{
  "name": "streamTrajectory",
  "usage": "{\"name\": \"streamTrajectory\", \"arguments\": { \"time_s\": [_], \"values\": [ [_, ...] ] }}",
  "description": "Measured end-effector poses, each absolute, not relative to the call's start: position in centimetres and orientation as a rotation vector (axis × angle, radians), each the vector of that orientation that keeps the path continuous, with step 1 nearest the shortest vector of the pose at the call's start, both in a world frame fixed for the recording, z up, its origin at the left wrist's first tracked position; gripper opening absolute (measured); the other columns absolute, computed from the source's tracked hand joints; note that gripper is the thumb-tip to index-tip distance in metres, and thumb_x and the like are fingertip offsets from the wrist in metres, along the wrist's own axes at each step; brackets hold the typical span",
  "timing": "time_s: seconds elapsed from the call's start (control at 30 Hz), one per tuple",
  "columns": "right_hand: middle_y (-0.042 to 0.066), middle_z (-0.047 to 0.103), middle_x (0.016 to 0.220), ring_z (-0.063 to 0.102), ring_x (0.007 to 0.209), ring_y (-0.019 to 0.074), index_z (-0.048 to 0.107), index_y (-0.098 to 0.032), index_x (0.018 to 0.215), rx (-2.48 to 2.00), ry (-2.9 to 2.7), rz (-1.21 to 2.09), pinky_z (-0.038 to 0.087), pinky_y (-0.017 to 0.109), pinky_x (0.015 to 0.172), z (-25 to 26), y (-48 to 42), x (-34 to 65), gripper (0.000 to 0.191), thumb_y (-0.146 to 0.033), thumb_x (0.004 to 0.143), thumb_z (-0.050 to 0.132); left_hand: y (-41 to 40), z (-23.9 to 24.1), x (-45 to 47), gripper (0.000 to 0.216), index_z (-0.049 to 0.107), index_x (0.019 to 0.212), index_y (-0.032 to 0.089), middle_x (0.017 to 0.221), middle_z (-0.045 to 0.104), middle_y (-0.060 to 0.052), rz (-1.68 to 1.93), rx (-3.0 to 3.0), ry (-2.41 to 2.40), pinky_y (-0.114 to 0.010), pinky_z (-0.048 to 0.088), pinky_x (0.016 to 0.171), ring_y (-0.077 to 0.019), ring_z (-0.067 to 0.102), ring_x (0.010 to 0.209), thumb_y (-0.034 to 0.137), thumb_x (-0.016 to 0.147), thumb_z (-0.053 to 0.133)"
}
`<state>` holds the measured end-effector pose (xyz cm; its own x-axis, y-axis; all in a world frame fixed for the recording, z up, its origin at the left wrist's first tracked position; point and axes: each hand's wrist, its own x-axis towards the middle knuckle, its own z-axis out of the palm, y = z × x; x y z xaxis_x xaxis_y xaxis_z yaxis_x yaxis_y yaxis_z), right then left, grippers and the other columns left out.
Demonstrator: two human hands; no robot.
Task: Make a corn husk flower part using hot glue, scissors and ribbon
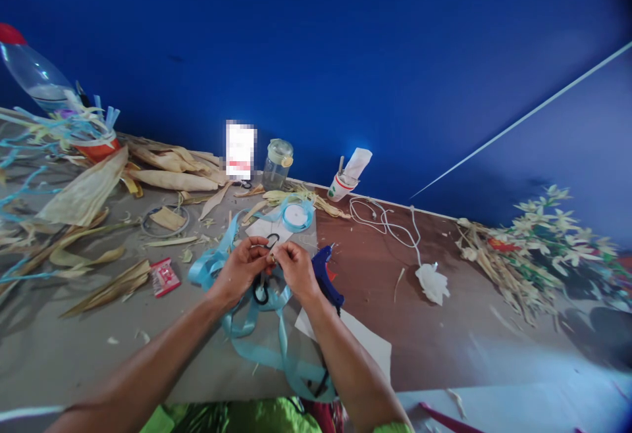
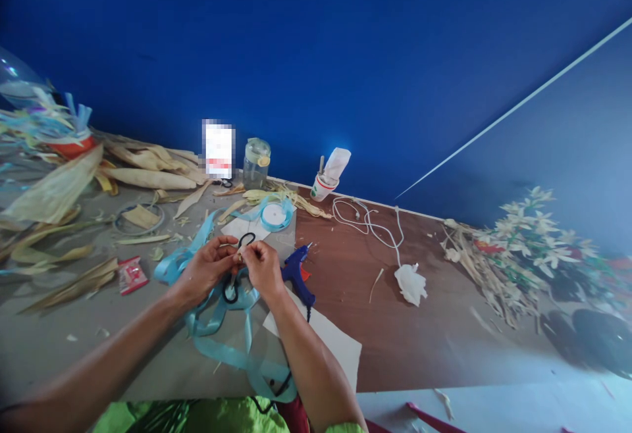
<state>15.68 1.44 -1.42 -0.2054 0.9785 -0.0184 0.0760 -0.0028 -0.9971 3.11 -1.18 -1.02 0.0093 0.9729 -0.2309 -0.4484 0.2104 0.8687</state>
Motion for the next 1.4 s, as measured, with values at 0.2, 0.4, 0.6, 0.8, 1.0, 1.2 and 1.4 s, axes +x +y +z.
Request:
{"name": "streamTrajectory", "arguments": {
  "time_s": [0.2,0.4,0.6,0.8,1.0,1.2,1.4],
  "values": [
    [-0.001,0.058,0.057,0.051,0.053,0.012,0.058,-0.017,0.063,-1.171,-1.349,1.418,0.04,0.024,0.053,-1.6,1.6,15.9,0.023,-0.036,0.075,0.058,-1.2,-0.8,3.0,0.043,0.051,0.095,0.016,0.063,0.065,0.002,1.22,0.669,0.969,-0.02,0.045,0.052,-0.0097,0.059,0.052,0.025,0.062,0.078],
    [-0.005,0.044,0.052,0.038,0.05,0.0084,0.052,-0.018,0.06,-1.151,-1.405,1.365,0.031,0.021,0.049,-1.2,1.7,16.5,0.026,-0.037,0.076,0.059,-0.9,-0.4,2.0,0.04,0.054,0.092,0.016,0.064,0.066,0.002,1.25,0.558,0.932,-0.019,0.049,0.056,-0.0103,0.062,0.056,0.021,0.061,0.079],
    [-0.005,0.043,0.054,0.036,0.051,0.0083,0.051,-0.017,0.061,-1.157,-1.568,1.275,0.03,0.021,0.049,-0.2,1.6,16.9,0.026,-0.037,0.077,0.057,-1.0,-0.4,2.0,0.04,0.057,0.093,0.016,0.067,0.067,0.001,1.236,0.546,0.919,-0.022,0.053,0.06,-0.0115,0.065,0.058,0.021,0.062,0.08],
    [-0.002,0.051,0.061,0.044,0.058,0.0104,0.054,-0.017,0.065,-1.139,-1.722,1.14,0.036,0.022,0.055,0.3,1.4,17.0,0.023,-0.034,0.08,0.055,-1.2,-0.8,2.5,0.041,0.06,0.089,0.015,0.066,0.068,0.0,1.148,0.472,0.889,-0.026,0.055,0.061,-0.013,0.065,0.057,0.022,0.056,0.083],
    [0.0,0.056,0.065,0.049,0.063,0.0125,0.054,-0.019,0.066,-1.12,-1.795,1.043,0.038,0.024,0.059,0.3,1.4,17.2,0.021,-0.031,0.082,0.053,-1.3,-0.7,2.5,0.037,0.06,0.088,0.015,0.065,0.066,0.001,1.126,0.485,0.869,-0.024,0.053,0.058,-0.0109,0.062,0.055,0.021,0.059,0.082],
    [-0.003,0.047,0.057,0.044,0.057,0.0114,0.048,-0.019,0.057,-1.176,-1.792,0.929,0.033,0.024,0.056,0.1,1.4,16.9,0.029,-0.032,0.082,0.053,-1.2,-1.0,2.8,0.04,0.056,0.09,0.015,0.063,0.065,0.002,1.239,0.649,1.012,-0.022,0.049,0.059,-0.0109,0.061,0.059,0.026,0.06,0.08],
    [-0.003,0.046,0.059,0.043,0.056,0.0107,0.055,-0.018,0.067,-1.125,-1.629,1.137,0.034,0.023,0.054,0.1,1.7,17.5,0.027,-0.038,0.084,0.052,-1.3,-0.7,2.7,0.045,0.054,0.093,0.017,0.063,0.064,0.003,1.246,0.688,1.046,-0.023,0.047,0.059,-0.0121,0.061,0.059,0.032,0.059,0.079]
  ]
}}
